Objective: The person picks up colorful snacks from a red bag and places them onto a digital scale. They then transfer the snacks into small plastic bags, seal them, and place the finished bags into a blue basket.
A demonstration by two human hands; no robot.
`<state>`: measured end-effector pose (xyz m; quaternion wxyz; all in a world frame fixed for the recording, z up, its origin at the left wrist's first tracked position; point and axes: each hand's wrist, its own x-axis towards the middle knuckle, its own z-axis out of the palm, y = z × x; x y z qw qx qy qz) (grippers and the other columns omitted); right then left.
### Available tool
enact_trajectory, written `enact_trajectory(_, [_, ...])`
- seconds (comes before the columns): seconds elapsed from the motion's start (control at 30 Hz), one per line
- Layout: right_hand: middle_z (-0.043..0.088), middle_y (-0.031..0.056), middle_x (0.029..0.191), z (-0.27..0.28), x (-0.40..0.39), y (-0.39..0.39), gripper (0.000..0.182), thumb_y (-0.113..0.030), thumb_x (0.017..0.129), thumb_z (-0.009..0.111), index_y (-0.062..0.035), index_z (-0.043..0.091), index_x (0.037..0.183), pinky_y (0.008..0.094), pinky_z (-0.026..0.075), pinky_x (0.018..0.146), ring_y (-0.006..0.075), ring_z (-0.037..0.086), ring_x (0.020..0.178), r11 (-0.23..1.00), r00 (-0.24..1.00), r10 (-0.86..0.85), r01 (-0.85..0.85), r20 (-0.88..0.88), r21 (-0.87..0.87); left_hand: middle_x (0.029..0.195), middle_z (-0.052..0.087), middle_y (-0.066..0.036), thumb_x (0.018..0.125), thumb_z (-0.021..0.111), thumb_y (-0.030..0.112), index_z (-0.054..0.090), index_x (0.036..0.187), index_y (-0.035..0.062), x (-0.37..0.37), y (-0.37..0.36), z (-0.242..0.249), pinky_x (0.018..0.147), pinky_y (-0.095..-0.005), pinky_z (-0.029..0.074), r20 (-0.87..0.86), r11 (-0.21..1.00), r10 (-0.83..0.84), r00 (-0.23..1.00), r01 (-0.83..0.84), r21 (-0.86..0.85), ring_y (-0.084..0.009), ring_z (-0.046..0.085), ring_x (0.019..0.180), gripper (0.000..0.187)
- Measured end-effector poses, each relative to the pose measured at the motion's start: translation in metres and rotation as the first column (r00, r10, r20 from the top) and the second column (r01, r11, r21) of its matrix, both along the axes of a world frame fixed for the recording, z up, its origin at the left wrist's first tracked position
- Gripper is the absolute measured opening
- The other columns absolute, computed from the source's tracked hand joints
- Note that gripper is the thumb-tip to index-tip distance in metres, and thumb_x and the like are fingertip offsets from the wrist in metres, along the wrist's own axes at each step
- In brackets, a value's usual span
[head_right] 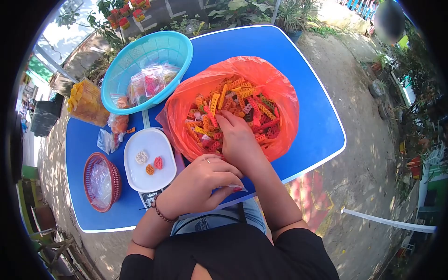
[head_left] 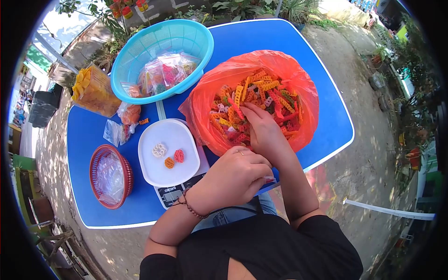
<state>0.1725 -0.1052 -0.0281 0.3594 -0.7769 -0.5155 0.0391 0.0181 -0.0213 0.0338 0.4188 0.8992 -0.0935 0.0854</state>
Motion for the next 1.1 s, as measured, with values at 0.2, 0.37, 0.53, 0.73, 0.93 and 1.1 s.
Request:
enact_trajectory(0.2, [0.069,0.0226,0.118,0.035,0.007,-0.029,0.032,0.007,0.092,0.053,0.0032,0.066,0.121,0.0401,0.053,0.094,0.0358,0.068,0.109,0.992,0.976,0.121,-0.124,-0.18,-0.002,0.099,0.073,-0.005,0.085,0.071,0.006,0.074,0.093,0.0074,-0.003,0.006,-0.001,0.088,-0.0406,0.052,0.018,0.998,0.036,0.999,-0.035,-0.046,-0.0242,0.068,0.098,0.009])
enact_trajectory(0.37, [0.072,0.021,0.107,0.035,0.039,-0.04,0.03,0.007,0.092,0.053,0.0023,0.068,0.117,0.0364,0.055,0.085,0.0323,0.072,0.097,0.995,0.988,-0.094,0.096,-0.123,0.016,0.108,0.071,-0.009,0.083,0.072,0.006,0.073,0.09,0.0075,0.014,0.012,-0.005,0.087,-0.0417,0.052,0.141,0.981,0.162,0.977,-0.175,0.085,-0.0282,0.067,0.103,0.007])
enact_trajectory(0.53, [0.071,0.0183,0.11,0.018,0.045,-0.021,0.026,0.001,0.09,0.058,0.0004,0.069,0.113,0.0419,0.051,0.095,0.0354,0.065,0.107,0.988,0.989,0.144,-0.145,-0.028,-0.042,0.12,0.066,-0.012,0.081,0.07,0.013,0.077,0.088,0.0079,0.047,0.01,-0.027,0.098,-0.0484,0.045,0.183,0.92,0.223,0.958,-0.269,0.285,-0.0324,0.06,0.117,0.011])
enact_trajectory(0.73, [0.068,0.02,0.11,0.006,0.064,-0.028,0.022,0.0,0.084,0.06,-0.0009,0.072,0.102,0.0486,0.049,0.096,0.0389,0.061,0.108,0.985,0.968,-0.005,0.048,0.25,-0.165,0.122,0.068,-0.011,0.081,0.068,0.02,0.079,0.086,0.0109,0.06,0.008,-0.03,0.097,-0.0466,0.043,-0.085,0.88,0.253,0.964,-0.192,0.434,-0.0283,0.061,0.114,0.016])
enact_trajectory(0.93, [0.065,0.0211,0.112,0.007,0.082,-0.034,0.028,0.004,0.081,0.058,-0.0015,0.073,0.104,0.049,0.051,0.092,0.0402,0.062,0.107,0.944,0.967,-0.147,0.2,0.208,-0.264,0.118,0.072,-0.007,0.078,0.07,0.02,0.08,0.084,0.0116,0.053,0.007,-0.014,0.098,-0.0469,0.041,-0.046,0.785,0.335,0.941,-0.252,0.566,-0.0286,0.064,0.111,0.014])
enact_trajectory(1.1, [0.062,0.0262,0.117,0.015,0.074,-0.029,0.034,0.004,0.081,0.058,-0.003,0.074,0.11,0.0492,0.052,0.09,0.0421,0.065,0.103,0.93,0.949,-0.187,0.254,0.255,-0.265,0.121,0.072,-0.009,0.078,0.071,0.02,0.08,0.084,0.0114,0.046,0.013,-0.018,0.101,-0.0477,0.038,-0.03,0.761,0.362,0.932,-0.277,0.587,-0.0315,0.063,0.114,0.014])
